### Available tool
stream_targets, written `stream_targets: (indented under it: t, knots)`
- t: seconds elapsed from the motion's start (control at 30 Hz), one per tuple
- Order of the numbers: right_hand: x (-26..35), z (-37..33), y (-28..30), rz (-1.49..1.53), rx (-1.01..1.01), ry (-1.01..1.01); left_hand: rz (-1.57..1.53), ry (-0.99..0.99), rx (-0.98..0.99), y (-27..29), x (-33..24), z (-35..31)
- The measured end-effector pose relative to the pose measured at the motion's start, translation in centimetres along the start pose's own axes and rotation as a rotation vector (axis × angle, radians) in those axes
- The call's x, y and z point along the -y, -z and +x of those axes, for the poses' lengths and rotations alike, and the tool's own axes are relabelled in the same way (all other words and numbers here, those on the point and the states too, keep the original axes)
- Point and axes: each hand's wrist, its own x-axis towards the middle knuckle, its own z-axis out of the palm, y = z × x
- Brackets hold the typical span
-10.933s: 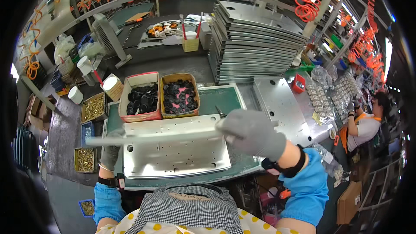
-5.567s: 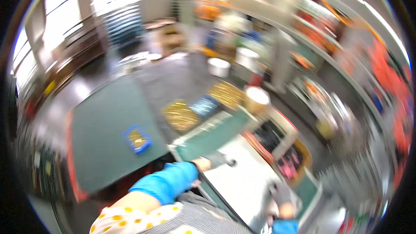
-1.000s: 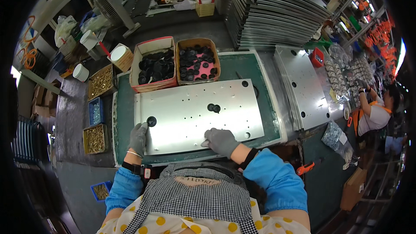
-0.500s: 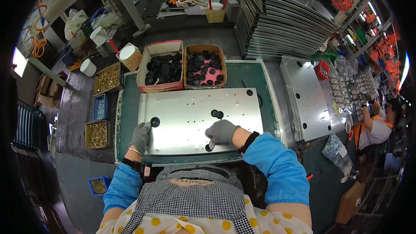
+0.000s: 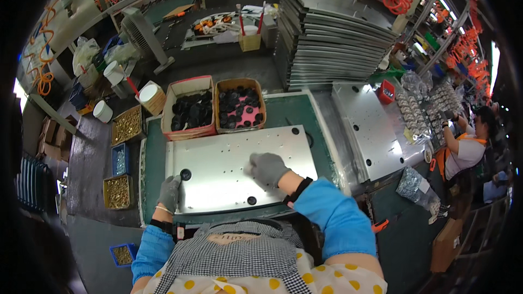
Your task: Assembling small rubber or plastic components onto a metal base plate at an industrial workstation.
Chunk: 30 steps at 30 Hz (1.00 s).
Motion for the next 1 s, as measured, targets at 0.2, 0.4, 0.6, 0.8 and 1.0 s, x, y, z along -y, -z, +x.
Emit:
stream_targets:
  t: [0.2,0.4,0.6,0.8,1.0]
  knots:
    - [-4.4,-0.2,-2.0,0.115,-0.357,0.079,-0.010,-0.013,-0.021,-0.4,-1.5,-1.3]
    - [-9.1,-6.3,0.1,0.406,-0.271,-0.252,-0.036,-0.052,0.004,-0.4,-1.4,-1.6]
    - [-8.4,-7.5,-1.6,0.511,-0.458,-0.167,-0.114,-0.029,-0.009,-0.5,-1.0,-0.9]
    - [-5.4,-0.2,-3.6,0.150,-0.474,-0.093,-0.080,-0.021,-0.013,-0.5,-1.2,-1.1]
    - [-8.4,-3.5,-1.2,0.300,-0.344,-0.115,-0.025,-0.058,-0.029,-0.4,-1.4,-1.3]
